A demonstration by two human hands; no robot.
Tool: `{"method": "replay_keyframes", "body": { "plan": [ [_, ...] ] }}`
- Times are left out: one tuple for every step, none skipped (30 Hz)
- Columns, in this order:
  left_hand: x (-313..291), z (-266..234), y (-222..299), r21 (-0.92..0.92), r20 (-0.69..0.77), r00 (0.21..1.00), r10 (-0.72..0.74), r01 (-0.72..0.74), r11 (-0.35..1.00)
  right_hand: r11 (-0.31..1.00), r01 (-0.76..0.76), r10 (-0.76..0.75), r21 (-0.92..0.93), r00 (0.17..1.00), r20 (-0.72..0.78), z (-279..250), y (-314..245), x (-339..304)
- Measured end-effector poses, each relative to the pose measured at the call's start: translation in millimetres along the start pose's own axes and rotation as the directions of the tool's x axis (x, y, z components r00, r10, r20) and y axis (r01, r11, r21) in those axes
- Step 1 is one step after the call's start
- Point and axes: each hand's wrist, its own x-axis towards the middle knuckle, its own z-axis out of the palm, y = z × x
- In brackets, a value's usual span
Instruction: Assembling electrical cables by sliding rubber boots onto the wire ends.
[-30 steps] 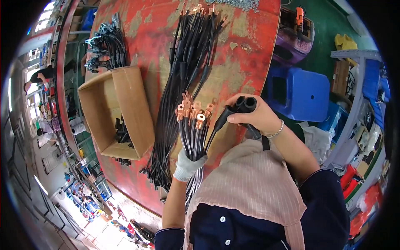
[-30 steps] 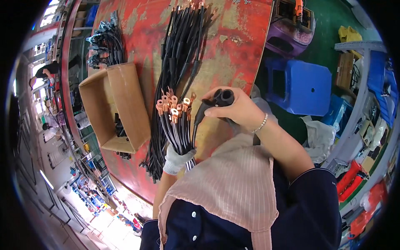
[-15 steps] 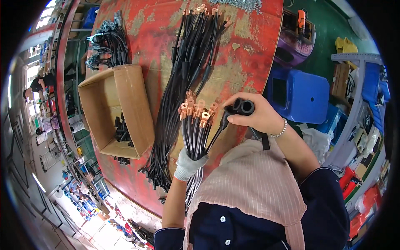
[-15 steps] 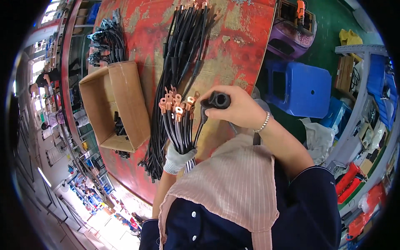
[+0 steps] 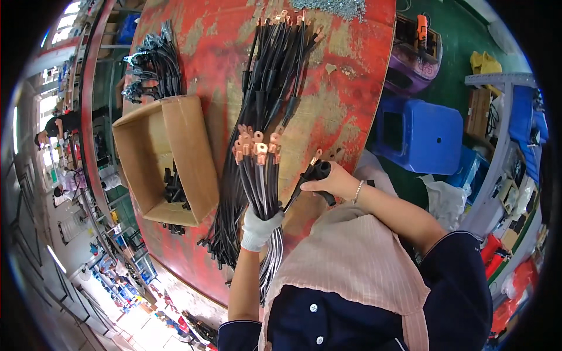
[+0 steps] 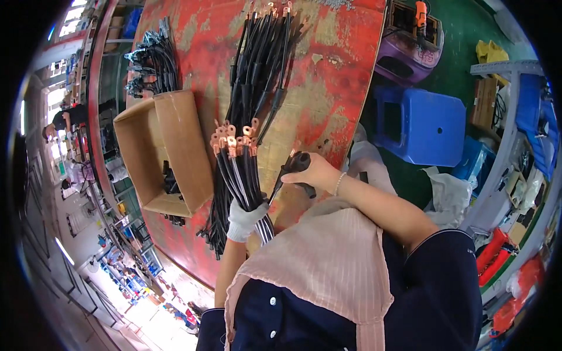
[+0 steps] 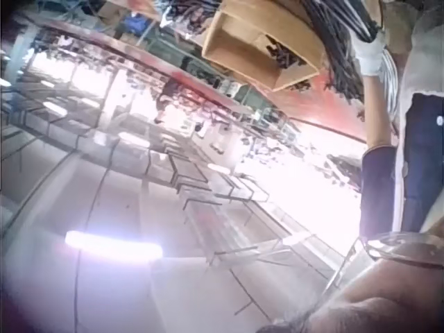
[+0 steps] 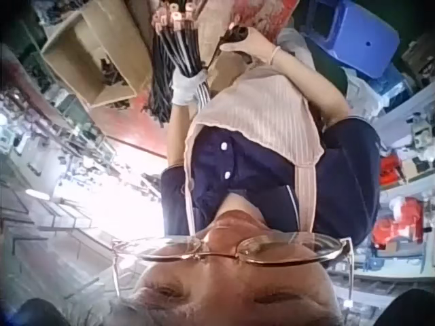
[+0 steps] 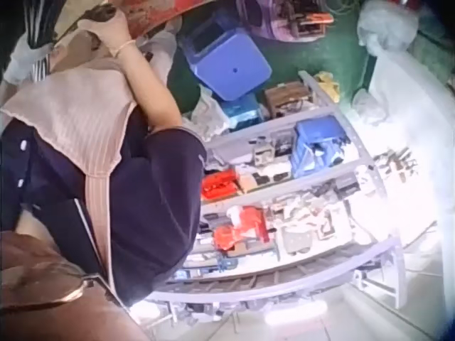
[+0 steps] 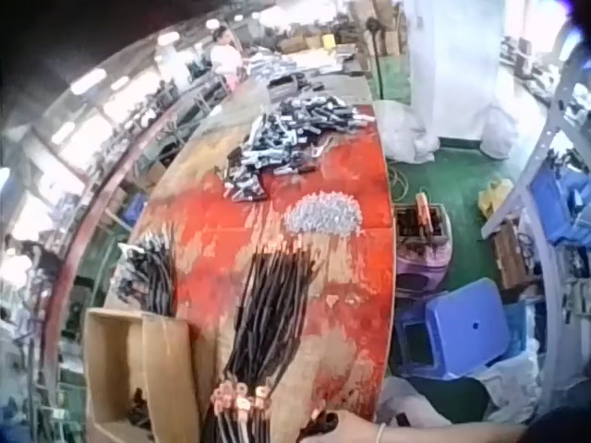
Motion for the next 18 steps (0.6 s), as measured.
{"method": "replay_keyframes", "body": {
  "plan": [
    [2.4, -3.2, 0.5, -0.005, -0.003, 1.0, -0.017, 0.017, 1.0, 0.996, 0.019, -0.021, 0.083, 1.0, 0.023, -1.7, 1.7, 1.8],
    [4.4, -6.7, 1.1, -0.004, 0.008, 0.999, -0.033, 0.033, 0.999, 0.986, 0.035, -0.043, 0.166, 0.998, 0.044, -3.9, 3.2, 2.8],
    [4.9, -9.2, -0.2, -0.004, 0.021, 0.998, -0.056, 0.056, 0.998, 0.968, 0.044, -0.061, 0.249, 0.996, 0.062, -5.2, 7.3, 3.6],
    [5.0, -10.3, -0.9, -0.003, 0.034, 0.996, -0.079, 0.079, 0.997, 0.973, 0.047, -0.056, 0.225, 0.998, 0.036, -4.8, 11.1, 5.5],
    [4.7, -10.1, 0.3, -0.023, 0.039, 0.996, -0.081, 0.082, 0.996, 0.978, 0.048, -0.051, 0.201, 0.999, 0.011, -3.5, 15.4, 7.9],
    [4.1, -9.3, 2.8, -0.04, 0.045, 0.995, -0.085, 0.087, 0.995, 0.982, 0.048, -0.046, 0.181, 0.999, -0.016, -2.5, 23.7, 11.0],
    [3.8, -7.9, 5.4, -0.061, 0.052, 0.995, -0.088, 0.091, 0.994, 0.986, 0.151, -0.152, 0.066, 0.988, 0.004, 2.1, 34.8, 15.5],
    [3.2, -6.1, 7.2, -0.073, 0.05, 0.995, -0.086, 0.089, 0.993, 0.976, 0.154, -0.147, -0.155, 0.988, 0.056, 1.7, 45.0, 13.8],
    [2.3, -5.0, 9.0, -0.085, 0.045, 0.996, -0.082, 0.085, 0.993, 0.915, 0.162, -0.131, -0.368, 0.985, 0.11, 4.0, 46.3, 11.3],
    [2.0, -4.0, 9.5, -0.097, 0.04, 0.996, -0.078, 0.081, 0.992, 0.849, 0.142, -0.031, -0.509, 0.975, 0.221, 3.1, 52.6, 13.8],
    [2.3, -3.2, 8.9, -0.094, 0.037, 0.996, -0.078, 0.081, 0.992, 0.809, 0.126, 0.01, -0.574, 0.974, 0.228, 0.6, 54.5, 14.6],
    [1.6, -3.0, 8.2, -0.092, 0.03, 0.997, -0.078, 0.08, 0.993, 0.762, 0.115, 0.051, -0.637, 0.97, 0.236, -0.8, 48.9, 14.6],
    [1.2, -3.1, 7.4, -0.09, 0.024, 0.997, -0.078, 0.079, 0.993, 0.71, 0.105, 0.093, -0.697, 0.966, 0.24, -2.4, 43.0, 13.6],
    [1.4, -4.0, 7.0, -0.1, 0.026, 0.997, -0.076, 0.079, 0.992, 0.794, 0.208, -0.133, -0.571, 0.976, 0.17, -5.4, 37.7, 10.1],
    [0.6, -4.1, 8.4, -0.11, 0.025, 0.997, -0.074, 0.076, 0.991, 0.731, 0.408, -0.434, -0.547, 0.896, 0.088, -12.6, 48.4, 21.2],
    [0.6, -5.0, 7.5, -0.119, 0.028, 0.997, -0.071, 0.074, 0.99, 0.739, 0.291, -0.344, -0.608, 0.938, 0.03, -16.1, 31.3, 23.2],
    [-0.3, -5.1, 5.1, -0.115, 0.009, 0.998, -0.064, 0.065, 0.991, 0.733, 0.169, -0.253, -0.659, 0.967, -0.034, -18.1, 14.0, 25.5],
    [0.1, -4.9, 3.5, -0.108, -0.007, 0.999, -0.054, 0.053, 0.993, 0.667, 0.143, -0.258, -0.731, 0.965, -0.046, -18.8, 9.8, 32.6]
  ]
}}
